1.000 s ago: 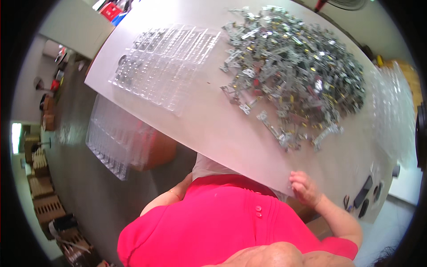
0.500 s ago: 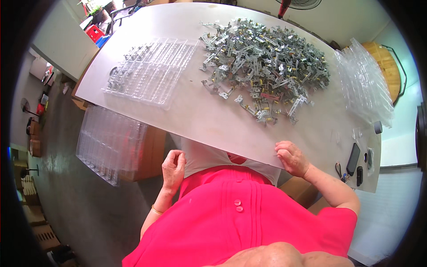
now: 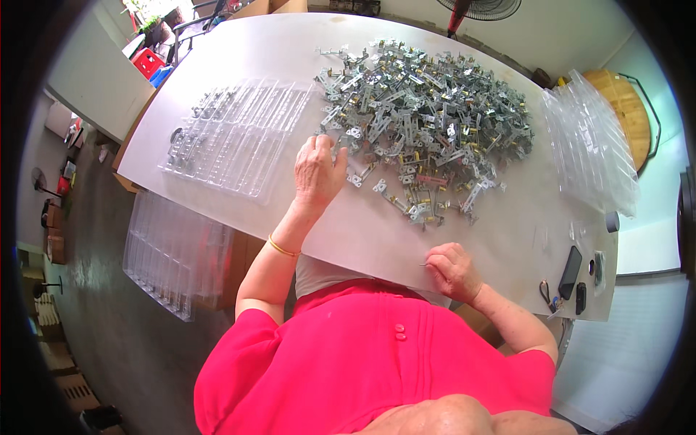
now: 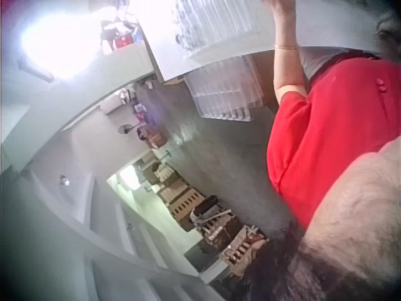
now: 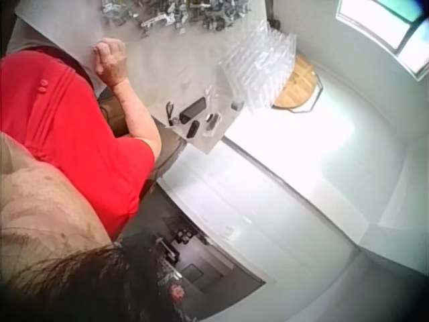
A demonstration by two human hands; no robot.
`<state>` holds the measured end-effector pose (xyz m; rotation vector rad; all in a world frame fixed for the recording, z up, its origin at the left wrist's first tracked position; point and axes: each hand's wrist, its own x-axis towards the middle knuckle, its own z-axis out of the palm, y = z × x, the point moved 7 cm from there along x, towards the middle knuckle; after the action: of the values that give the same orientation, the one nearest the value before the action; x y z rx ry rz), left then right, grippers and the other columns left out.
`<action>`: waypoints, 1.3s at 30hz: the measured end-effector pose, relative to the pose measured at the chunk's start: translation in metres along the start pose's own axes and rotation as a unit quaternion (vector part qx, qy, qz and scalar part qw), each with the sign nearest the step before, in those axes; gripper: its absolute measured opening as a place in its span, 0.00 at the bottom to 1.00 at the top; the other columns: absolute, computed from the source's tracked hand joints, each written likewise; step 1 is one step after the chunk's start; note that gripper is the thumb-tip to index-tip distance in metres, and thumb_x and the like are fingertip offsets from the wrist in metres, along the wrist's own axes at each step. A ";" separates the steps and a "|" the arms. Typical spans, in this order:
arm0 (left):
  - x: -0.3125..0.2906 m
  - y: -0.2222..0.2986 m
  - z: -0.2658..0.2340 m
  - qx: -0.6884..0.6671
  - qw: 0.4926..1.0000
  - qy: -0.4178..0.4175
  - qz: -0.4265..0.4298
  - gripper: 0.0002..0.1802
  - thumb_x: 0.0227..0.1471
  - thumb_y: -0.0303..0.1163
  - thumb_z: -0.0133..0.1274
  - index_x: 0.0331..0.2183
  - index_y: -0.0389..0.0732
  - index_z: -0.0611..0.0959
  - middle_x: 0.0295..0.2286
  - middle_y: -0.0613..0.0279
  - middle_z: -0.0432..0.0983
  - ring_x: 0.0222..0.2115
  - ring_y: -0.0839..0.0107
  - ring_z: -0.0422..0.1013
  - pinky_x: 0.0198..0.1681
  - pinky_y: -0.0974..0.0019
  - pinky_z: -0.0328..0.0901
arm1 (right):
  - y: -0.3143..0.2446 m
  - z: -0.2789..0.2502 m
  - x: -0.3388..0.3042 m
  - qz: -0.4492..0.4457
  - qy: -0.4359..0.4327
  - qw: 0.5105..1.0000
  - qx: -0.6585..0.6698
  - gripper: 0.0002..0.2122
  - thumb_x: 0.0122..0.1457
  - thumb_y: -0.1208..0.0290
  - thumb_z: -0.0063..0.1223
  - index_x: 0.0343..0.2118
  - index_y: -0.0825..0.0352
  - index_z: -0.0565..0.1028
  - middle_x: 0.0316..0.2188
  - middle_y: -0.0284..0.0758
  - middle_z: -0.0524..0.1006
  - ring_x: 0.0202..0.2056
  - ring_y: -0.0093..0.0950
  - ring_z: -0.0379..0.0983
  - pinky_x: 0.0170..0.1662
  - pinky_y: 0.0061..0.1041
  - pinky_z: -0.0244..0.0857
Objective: The person assembles metal components by hand from a pile on the table and places the assembled pieces into compartments of a plastic tray.
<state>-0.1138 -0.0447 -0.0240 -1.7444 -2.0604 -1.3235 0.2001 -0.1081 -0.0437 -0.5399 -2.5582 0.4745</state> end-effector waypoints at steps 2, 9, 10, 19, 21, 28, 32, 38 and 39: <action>0.004 -0.009 0.014 0.037 0.999 -0.020 -0.006 0.12 0.49 0.33 0.60 0.31 0.38 0.76 0.29 0.52 0.73 0.34 0.51 0.71 0.39 0.52 0.65 | 0.000 -0.001 0.007 0.009 0.016 1.000 0.018 0.07 0.53 0.76 0.60 0.35 0.64 0.74 0.35 0.34 0.76 0.38 0.36 0.73 0.42 0.33 0.66; 0.013 -0.015 0.033 0.090 0.992 -0.084 -0.004 0.12 0.48 0.35 0.60 0.26 0.38 0.76 0.29 0.50 0.72 0.34 0.51 0.70 0.40 0.51 0.65 | 0.008 0.001 0.023 0.035 0.037 0.995 0.084 0.07 0.53 0.78 0.60 0.35 0.65 0.74 0.33 0.36 0.76 0.34 0.37 0.73 0.40 0.33 0.67; 0.015 -0.015 0.033 0.094 0.992 -0.087 -0.005 0.11 0.48 0.34 0.59 0.25 0.38 0.76 0.29 0.50 0.72 0.34 0.52 0.70 0.39 0.51 0.65 | 0.007 0.000 0.025 0.036 0.042 0.995 0.084 0.07 0.53 0.78 0.60 0.35 0.65 0.74 0.33 0.36 0.76 0.34 0.37 0.73 0.40 0.33 0.67; 0.018 0.003 0.015 0.158 0.982 -0.020 0.104 0.09 0.47 0.32 0.58 0.26 0.38 0.76 0.29 0.53 0.70 0.33 0.55 0.69 0.39 0.54 0.64 | -0.009 0.010 0.066 0.021 0.110 0.990 0.083 0.07 0.54 0.79 0.61 0.34 0.66 0.74 0.30 0.38 0.77 0.32 0.38 0.77 0.35 0.35 0.71; 0.016 0.003 0.012 0.161 0.979 -0.031 0.117 0.09 0.47 0.32 0.59 0.26 0.38 0.76 0.29 0.54 0.70 0.33 0.56 0.69 0.39 0.55 0.64 | -0.009 0.010 0.074 0.048 0.136 0.985 0.094 0.07 0.55 0.79 0.60 0.34 0.65 0.73 0.27 0.37 0.77 0.28 0.37 0.77 0.30 0.33 0.71; 0.016 0.008 -0.004 0.089 0.988 -0.017 0.125 0.09 0.47 0.30 0.60 0.26 0.39 0.76 0.27 0.56 0.70 0.32 0.56 0.69 0.39 0.54 0.64 | -0.002 0.008 0.098 0.069 0.163 0.976 0.128 0.06 0.58 0.79 0.58 0.36 0.65 0.73 0.23 0.36 0.76 0.24 0.35 0.76 0.28 0.28 0.69; 0.030 0.031 -0.011 -0.093 0.991 -0.053 0.085 0.08 0.48 0.30 0.62 0.29 0.38 0.80 0.26 0.58 0.73 0.29 0.61 0.71 0.35 0.58 0.67 | 0.024 -0.004 0.118 0.131 0.211 0.944 0.216 0.04 0.62 0.80 0.54 0.38 0.67 0.73 0.32 0.37 0.76 0.28 0.26 0.75 0.30 0.23 0.68; 0.046 0.045 0.046 -0.348 0.892 -0.236 -0.167 0.10 0.55 0.32 0.60 0.32 0.34 0.84 0.27 0.65 0.78 0.26 0.79 0.72 0.30 0.74 0.66 | 0.066 -0.035 0.145 0.135 0.304 0.906 0.262 0.03 0.66 0.78 0.50 0.40 0.68 0.73 0.48 0.37 0.71 0.36 0.20 0.75 0.39 0.20 0.71; 0.045 0.048 0.057 -0.385 0.848 -0.281 -0.231 0.11 0.56 0.33 0.59 0.32 0.33 0.84 0.27 0.66 0.79 0.27 0.80 0.72 0.30 0.74 0.66 | 0.069 -0.040 0.147 0.135 0.306 0.907 0.256 0.03 0.66 0.78 0.50 0.40 0.68 0.73 0.48 0.37 0.71 0.36 0.20 0.75 0.39 0.20 0.71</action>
<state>-0.0636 0.0243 -0.0060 -2.2225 -2.5998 -2.2533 0.1218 0.0271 0.0158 -0.7074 -1.6789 0.8798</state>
